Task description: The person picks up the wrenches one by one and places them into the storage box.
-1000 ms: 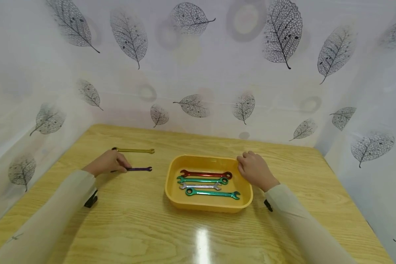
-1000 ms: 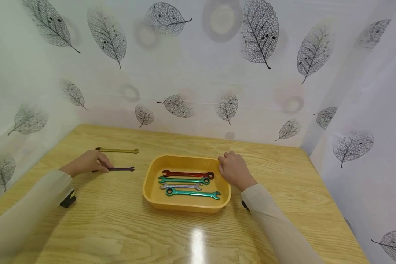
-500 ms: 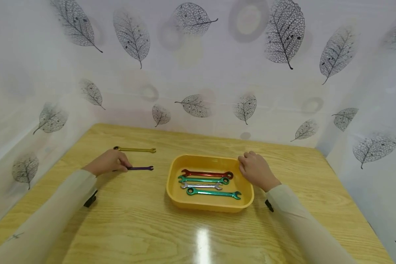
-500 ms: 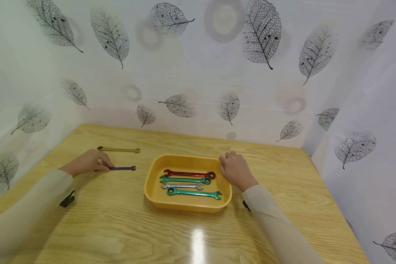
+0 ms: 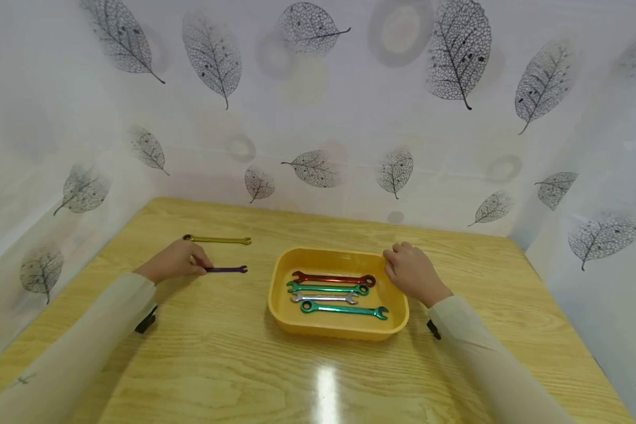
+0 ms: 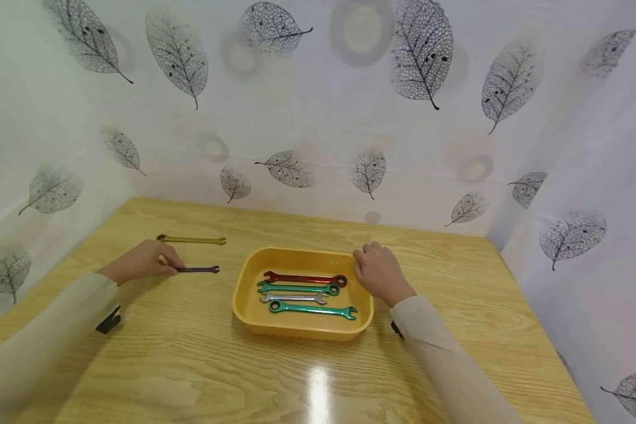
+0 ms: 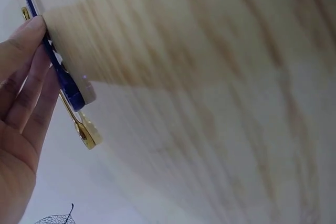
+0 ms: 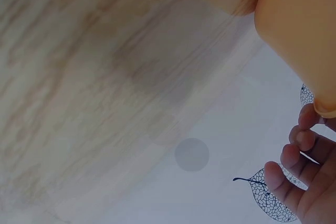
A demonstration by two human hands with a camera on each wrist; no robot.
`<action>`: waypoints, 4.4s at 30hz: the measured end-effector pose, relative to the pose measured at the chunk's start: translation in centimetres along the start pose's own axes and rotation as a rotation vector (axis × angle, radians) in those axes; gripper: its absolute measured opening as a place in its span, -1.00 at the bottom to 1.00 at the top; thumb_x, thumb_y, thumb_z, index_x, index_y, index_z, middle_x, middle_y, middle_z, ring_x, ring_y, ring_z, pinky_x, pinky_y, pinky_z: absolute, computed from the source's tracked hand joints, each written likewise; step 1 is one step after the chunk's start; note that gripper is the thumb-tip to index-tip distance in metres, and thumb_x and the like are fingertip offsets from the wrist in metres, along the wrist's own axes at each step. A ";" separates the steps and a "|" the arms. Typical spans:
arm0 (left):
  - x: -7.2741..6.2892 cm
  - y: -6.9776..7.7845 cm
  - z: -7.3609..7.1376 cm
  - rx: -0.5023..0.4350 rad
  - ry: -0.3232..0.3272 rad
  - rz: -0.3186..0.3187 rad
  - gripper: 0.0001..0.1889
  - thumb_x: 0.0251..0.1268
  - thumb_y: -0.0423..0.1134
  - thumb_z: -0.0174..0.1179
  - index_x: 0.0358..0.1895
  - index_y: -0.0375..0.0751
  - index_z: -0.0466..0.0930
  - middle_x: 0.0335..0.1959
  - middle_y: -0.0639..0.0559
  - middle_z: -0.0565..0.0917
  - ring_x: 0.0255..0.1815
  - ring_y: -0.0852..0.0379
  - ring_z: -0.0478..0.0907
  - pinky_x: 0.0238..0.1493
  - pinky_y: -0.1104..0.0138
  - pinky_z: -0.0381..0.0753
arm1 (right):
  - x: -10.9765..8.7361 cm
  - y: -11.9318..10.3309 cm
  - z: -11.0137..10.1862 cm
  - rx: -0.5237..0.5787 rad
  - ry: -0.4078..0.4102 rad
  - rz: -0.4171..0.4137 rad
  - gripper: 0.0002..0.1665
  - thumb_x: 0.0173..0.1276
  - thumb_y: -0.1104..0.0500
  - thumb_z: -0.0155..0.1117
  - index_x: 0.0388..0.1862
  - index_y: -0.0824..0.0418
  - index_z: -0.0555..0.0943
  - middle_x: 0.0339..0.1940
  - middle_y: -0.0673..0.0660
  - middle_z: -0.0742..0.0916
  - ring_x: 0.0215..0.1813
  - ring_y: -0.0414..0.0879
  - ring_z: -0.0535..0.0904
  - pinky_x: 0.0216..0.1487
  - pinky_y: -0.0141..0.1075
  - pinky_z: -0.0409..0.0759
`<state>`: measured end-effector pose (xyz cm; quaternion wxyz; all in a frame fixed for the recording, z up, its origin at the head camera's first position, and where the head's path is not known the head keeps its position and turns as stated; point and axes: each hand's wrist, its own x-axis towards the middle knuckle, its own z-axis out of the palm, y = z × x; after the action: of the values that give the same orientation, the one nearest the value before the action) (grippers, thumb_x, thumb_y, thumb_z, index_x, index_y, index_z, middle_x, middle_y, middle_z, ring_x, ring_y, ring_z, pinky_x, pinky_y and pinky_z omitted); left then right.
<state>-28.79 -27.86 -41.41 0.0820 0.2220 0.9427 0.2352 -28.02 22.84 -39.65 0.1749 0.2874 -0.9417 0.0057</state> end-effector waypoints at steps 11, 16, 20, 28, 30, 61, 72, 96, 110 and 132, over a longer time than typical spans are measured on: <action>0.1 0.1 0.3 -0.060 -0.008 -0.016 -0.90 0.08 -0.30 0.30 -0.31 -0.13 0.74 -0.27 -0.03 0.71 -0.27 0.12 0.64 -0.23 0.24 0.63 | 0.0 -0.1 -0.1 0.006 -0.014 0.002 -0.87 0.28 0.25 0.10 -0.45 0.21 0.54 -0.62 0.06 0.46 -0.53 -0.09 0.28 -0.46 -0.27 0.33; 0.1 0.0 0.3 -0.042 0.004 0.002 -0.91 0.09 -0.30 0.29 -0.31 -0.12 0.74 -0.29 -0.01 0.71 -0.29 0.13 0.63 -0.24 0.26 0.63 | 0.0 -0.1 0.0 0.012 -0.017 0.006 -0.87 0.28 0.25 0.10 -0.47 0.20 0.53 -0.62 0.05 0.45 -0.52 -0.09 0.28 -0.46 -0.27 0.33; 0.1 -0.1 0.2 -0.031 0.016 0.007 -0.90 0.08 -0.31 0.30 -0.31 -0.10 0.74 -0.29 0.00 0.72 -0.29 0.14 0.63 -0.24 0.27 0.64 | 0.1 -0.2 -0.1 0.018 -0.011 0.002 -0.86 0.29 0.25 0.08 -0.47 0.19 0.52 -0.62 0.05 0.45 -0.53 -0.09 0.27 -0.46 -0.27 0.31; 0.5 -0.3 0.1 -0.005 0.012 0.012 -0.91 0.10 -0.30 0.30 -0.32 -0.08 0.73 -0.29 0.02 0.72 -0.30 0.18 0.62 -0.24 0.26 0.63 | 0.2 0.0 -0.1 0.025 -0.008 0.008 -0.85 0.29 0.24 0.07 -0.48 0.20 0.52 -0.63 0.06 0.44 -0.53 -0.08 0.27 -0.46 -0.27 0.32; 0.5 -0.3 0.1 0.003 0.007 0.022 -0.91 0.10 -0.29 0.30 -0.32 -0.09 0.73 -0.30 0.02 0.72 -0.31 0.18 0.62 -0.25 0.26 0.63 | 0.2 0.1 0.0 0.022 -0.006 0.006 -0.85 0.29 0.25 0.07 -0.48 0.20 0.52 -0.63 0.06 0.44 -0.53 -0.08 0.27 -0.45 -0.27 0.33; 0.4 0.0 -0.4 0.017 -0.042 -0.022 -0.90 0.08 -0.30 0.31 -0.32 -0.19 0.72 -0.37 0.02 0.72 -0.43 0.27 0.58 -0.43 0.43 0.56 | 0.0 -0.1 0.1 0.022 -0.001 0.000 -0.87 0.28 0.26 0.09 -0.46 0.20 0.53 -0.61 0.05 0.46 -0.52 -0.09 0.28 -0.45 -0.27 0.34; 0.5 -0.2 -0.1 0.034 -0.038 -0.028 -0.91 0.08 -0.34 0.31 -0.32 -0.21 0.72 -0.37 0.01 0.72 -0.44 0.27 0.57 -0.42 0.42 0.57 | 0.1 -0.2 0.0 0.027 -0.003 0.001 -0.86 0.29 0.26 0.09 -0.47 0.20 0.53 -0.62 0.05 0.45 -0.52 -0.09 0.28 -0.43 -0.28 0.34; 0.3 0.1 0.1 -0.002 -0.009 -0.005 -0.95 0.10 -0.33 0.30 -0.35 -0.15 0.71 -0.38 0.05 0.70 -0.43 0.28 0.56 -0.40 0.43 0.55 | 0.1 -0.1 -0.1 0.021 0.013 -0.009 -0.86 0.28 0.25 0.10 -0.49 0.20 0.52 -0.63 0.05 0.45 -0.52 -0.09 0.27 -0.44 -0.28 0.33; 0.2 1.2 -0.7 0.045 -0.011 0.012 -0.95 0.07 -0.31 0.32 -0.38 -0.18 0.70 -0.47 0.08 0.69 -0.49 0.30 0.55 -0.43 0.44 0.56 | 0.0 -0.1 0.0 0.023 0.004 -0.007 -0.87 0.28 0.26 0.10 -0.48 0.20 0.52 -0.62 0.05 0.45 -0.52 -0.09 0.27 -0.44 -0.28 0.33; 0.5 7.1 -3.8 0.109 0.053 0.051 -0.93 0.09 -0.33 0.28 -0.36 -0.24 0.70 -0.50 0.09 0.68 -0.49 0.29 0.56 -0.42 0.37 0.57 | 0.2 0.1 0.0 0.028 0.000 0.001 -0.86 0.29 0.25 0.08 -0.48 0.19 0.51 -0.62 0.05 0.44 -0.51 -0.09 0.28 -0.44 -0.27 0.34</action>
<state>-27.57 -23.58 -34.72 0.0387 0.2436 0.9501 0.1912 -28.18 22.81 -39.61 0.1708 0.2893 -0.9417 0.0190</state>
